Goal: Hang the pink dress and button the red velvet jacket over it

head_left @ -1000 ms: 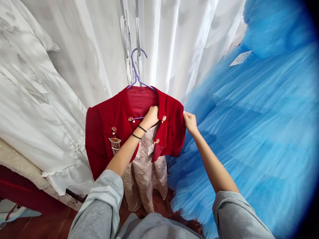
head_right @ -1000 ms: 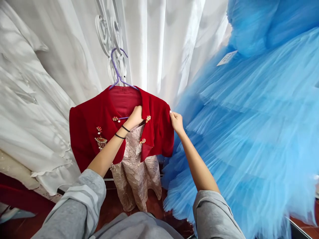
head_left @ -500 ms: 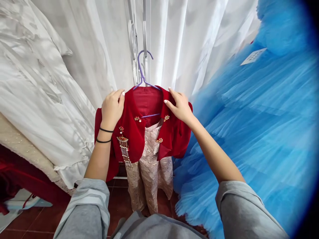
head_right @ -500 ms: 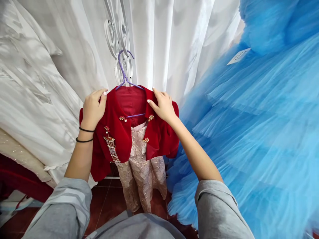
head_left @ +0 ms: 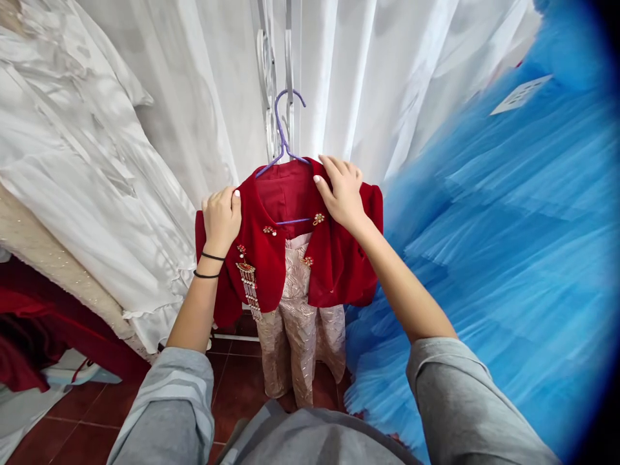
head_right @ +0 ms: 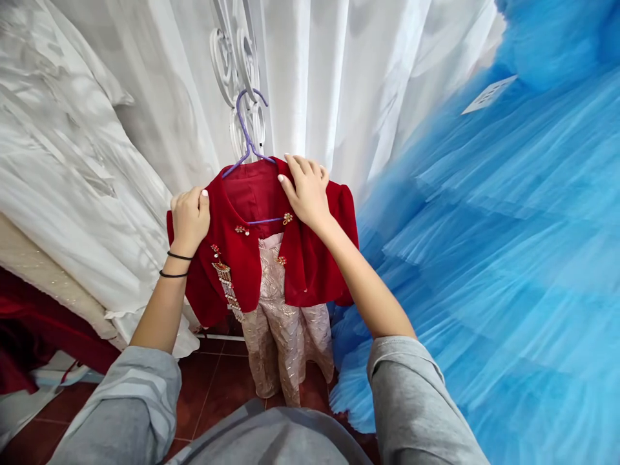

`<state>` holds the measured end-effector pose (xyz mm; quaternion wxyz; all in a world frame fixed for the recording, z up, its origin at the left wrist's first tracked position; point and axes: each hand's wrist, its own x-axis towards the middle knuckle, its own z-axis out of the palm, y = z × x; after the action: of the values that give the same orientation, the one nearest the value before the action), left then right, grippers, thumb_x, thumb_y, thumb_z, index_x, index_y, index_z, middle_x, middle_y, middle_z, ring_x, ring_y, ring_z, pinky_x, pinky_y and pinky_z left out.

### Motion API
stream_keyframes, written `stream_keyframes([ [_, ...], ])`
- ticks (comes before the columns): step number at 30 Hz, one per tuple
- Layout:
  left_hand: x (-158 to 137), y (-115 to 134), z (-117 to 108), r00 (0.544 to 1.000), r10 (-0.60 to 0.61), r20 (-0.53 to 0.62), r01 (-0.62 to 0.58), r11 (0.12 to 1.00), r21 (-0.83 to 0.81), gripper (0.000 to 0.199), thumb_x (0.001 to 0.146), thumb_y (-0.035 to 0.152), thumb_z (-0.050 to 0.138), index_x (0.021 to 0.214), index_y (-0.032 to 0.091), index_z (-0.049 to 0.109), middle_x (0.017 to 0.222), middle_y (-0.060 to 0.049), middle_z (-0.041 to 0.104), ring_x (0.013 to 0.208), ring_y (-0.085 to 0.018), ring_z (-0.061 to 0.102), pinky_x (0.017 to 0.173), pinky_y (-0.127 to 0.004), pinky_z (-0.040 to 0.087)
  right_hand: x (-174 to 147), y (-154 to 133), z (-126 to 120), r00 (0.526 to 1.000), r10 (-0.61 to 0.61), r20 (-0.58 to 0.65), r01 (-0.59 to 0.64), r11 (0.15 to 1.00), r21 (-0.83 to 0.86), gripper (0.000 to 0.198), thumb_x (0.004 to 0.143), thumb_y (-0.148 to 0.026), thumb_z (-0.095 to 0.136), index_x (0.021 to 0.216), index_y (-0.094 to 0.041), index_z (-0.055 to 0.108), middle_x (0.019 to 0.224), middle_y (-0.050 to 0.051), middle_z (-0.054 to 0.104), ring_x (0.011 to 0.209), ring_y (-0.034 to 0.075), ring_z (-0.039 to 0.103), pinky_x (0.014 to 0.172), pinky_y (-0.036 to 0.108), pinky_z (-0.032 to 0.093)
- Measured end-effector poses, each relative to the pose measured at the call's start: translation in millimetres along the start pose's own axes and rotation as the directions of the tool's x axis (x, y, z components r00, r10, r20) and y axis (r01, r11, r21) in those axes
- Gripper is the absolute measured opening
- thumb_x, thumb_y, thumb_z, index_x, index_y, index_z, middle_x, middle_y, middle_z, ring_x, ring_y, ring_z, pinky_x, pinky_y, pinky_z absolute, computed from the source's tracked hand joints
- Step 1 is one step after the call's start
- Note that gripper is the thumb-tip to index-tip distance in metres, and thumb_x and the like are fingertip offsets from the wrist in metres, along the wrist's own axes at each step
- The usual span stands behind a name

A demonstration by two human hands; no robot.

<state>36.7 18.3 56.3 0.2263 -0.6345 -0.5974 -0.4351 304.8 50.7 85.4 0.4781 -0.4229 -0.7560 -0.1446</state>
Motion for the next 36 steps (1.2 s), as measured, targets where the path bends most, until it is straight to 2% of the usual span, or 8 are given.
stream_keyframes([
  [3, -25.9, 10.8, -0.5, 0.983, -0.02, -0.183, 0.014, 0.999, -0.034, 0.051, 0.096, 0.046, 0.043, 0.137, 0.016, 0.049, 0.143, -0.02, 0.049, 0.138, -0.034, 0.039, 0.117, -0.051, 0.021, -51.6, -12.3, 2.1, 0.977, 0.063, -0.206, -0.075, 0.996, -0.05, 0.054, 0.1, -0.048, 0.035, 0.146, -0.022, 0.039, 0.142, 0.016, 0.048, 0.133, 0.031, 0.043, 0.113, 0.054, 0.031],
  [5, -55.1, 20.7, 7.5, 0.967, -0.057, -0.25, 0.05, 0.998, -0.031, 0.053, 0.092, 0.046, 0.05, 0.136, 0.015, 0.049, 0.145, -0.021, 0.046, 0.138, -0.035, 0.037, 0.117, -0.052, 0.021, -96.5, -20.6, 16.4, 0.948, 0.079, -0.309, -0.107, 0.992, -0.073, 0.057, 0.097, -0.047, 0.044, 0.147, -0.02, 0.037, 0.138, 0.018, 0.049, 0.13, 0.031, 0.045, 0.11, 0.053, 0.036],
  [9, -122.0, 46.1, 42.4, 0.976, -0.135, -0.17, 0.14, 0.99, 0.018, 0.054, 0.086, 0.043, 0.06, 0.128, 0.011, 0.05, 0.138, -0.026, 0.047, 0.131, -0.039, 0.043, 0.111, -0.055, 0.031, -174.1, -30.5, 61.6, 0.947, 0.116, -0.301, -0.151, 0.984, -0.097, 0.071, 0.089, -0.044, 0.059, 0.148, -0.016, 0.032, 0.133, 0.023, 0.05, 0.124, 0.034, 0.049, 0.101, 0.053, 0.044],
  [12, -157.3, 62.2, 67.5, 0.974, -0.218, -0.06, 0.221, 0.975, 0.038, 0.057, 0.083, 0.041, 0.064, 0.128, 0.009, 0.049, 0.135, -0.029, 0.047, 0.127, -0.041, 0.046, 0.105, -0.056, 0.034, -201.3, -29.2, 84.2, 0.937, 0.236, -0.258, -0.273, 0.955, -0.118, 0.07, 0.086, -0.044, 0.061, 0.146, -0.015, 0.038, 0.135, 0.026, 0.049, 0.123, 0.038, 0.05, 0.1, 0.059, 0.042],
  [18, -161.4, 61.6, 71.2, 0.952, -0.287, 0.106, 0.282, 0.958, 0.059, 0.035, 0.091, 0.036, 0.055, 0.12, 0.018, 0.06, 0.128, -0.021, 0.058, 0.12, -0.038, 0.05, 0.096, -0.055, 0.032, -201.1, -14.2, 73.7, 0.895, 0.27, -0.355, -0.261, 0.962, 0.076, 0.028, 0.091, -0.028, 0.05, 0.112, -0.019, 0.068, 0.105, 0.015, 0.068, 0.096, 0.028, 0.064, 0.086, 0.047, 0.05],
  [25, -130.1, 52.5, 61.8, 0.965, -0.23, 0.129, 0.221, 0.972, 0.078, 0.027, 0.092, 0.042, 0.054, 0.099, 0.019, 0.066, 0.105, -0.015, 0.066, 0.105, -0.032, 0.053, 0.088, -0.049, 0.029, -191.3, -14.6, 33.0, 0.761, 0.476, -0.441, -0.351, 0.873, 0.338, 0.025, 0.092, -0.037, 0.053, 0.089, -0.018, 0.068, 0.093, 0.011, 0.067, 0.089, 0.023, 0.064, 0.083, 0.04, 0.051],
  [30, -133.1, 51.5, 42.6, 0.962, -0.272, -0.021, 0.266, 0.953, -0.147, 0.031, 0.092, 0.028, 0.042, 0.062, 0.021, 0.042, 0.07, -0.004, 0.056, 0.076, -0.021, 0.052, 0.081, -0.042, 0.033, -197.2, -14.2, 5.4, 0.679, 0.629, -0.38, -0.504, 0.775, 0.381, 0.04, 0.09, -0.051, 0.052, 0.066, -0.019, 0.056, 0.062, 0.001, 0.05, 0.06, 0.016, 0.048, 0.059, 0.03, 0.041],
  [36, -148.8, 44.7, 4.4, 0.857, -0.448, -0.254, 0.277, 0.817, -0.506, 0.033, 0.085, 0.027, 0.042, 0.059, 0.024, 0.021, 0.057, 0.003, 0.028, 0.058, -0.015, 0.032, 0.059, -0.032, 0.028, -194.8, -12.9, -22.3, 0.62, 0.654, -0.433, -0.517, 0.756, 0.402, 0.047, 0.087, -0.059, 0.053, 0.061, -0.02, 0.05, 0.055, -0.002, 0.034, 0.053, 0.013, 0.033, 0.051, 0.029, 0.028],
])
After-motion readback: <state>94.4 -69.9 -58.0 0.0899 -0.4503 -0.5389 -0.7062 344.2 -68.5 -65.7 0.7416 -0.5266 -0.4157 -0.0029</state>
